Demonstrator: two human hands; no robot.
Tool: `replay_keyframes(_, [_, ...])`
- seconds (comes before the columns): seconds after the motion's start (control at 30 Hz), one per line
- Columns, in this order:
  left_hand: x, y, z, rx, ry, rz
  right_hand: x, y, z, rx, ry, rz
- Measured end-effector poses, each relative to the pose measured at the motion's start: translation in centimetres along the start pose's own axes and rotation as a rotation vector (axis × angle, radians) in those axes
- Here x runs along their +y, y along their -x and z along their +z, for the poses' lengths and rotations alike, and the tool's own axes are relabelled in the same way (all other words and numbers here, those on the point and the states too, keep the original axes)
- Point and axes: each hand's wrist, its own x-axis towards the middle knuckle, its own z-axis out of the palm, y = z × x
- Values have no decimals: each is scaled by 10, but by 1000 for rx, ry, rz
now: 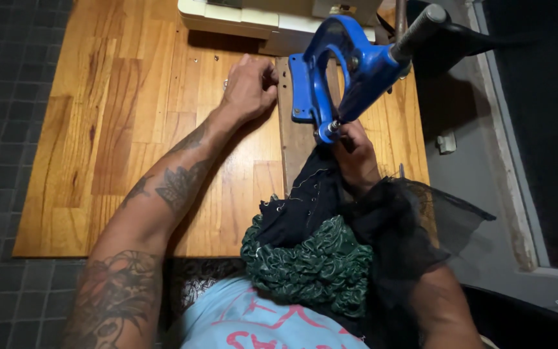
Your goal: Assembling a garment by attaching hardware with a hand press and trimming fabric with scissors
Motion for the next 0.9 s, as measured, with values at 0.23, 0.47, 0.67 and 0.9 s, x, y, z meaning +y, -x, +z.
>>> replay_keyframes(0.23, [2,5,-4,-81,-67,62,1,0,0,-42,-58,-20])
replay_keyframes(0.47, [71,42,-61,-51,-111,-260,12,-3,1,-28,-45,-52])
replay_keyframes(0.67, [-38,9,-46,123,-348,-85,13,-1,-1,-30,39,-49])
replay_keyframes(0.9, [1,24,-37,186,-501,114,9,-1,-1,-15,35,-69])
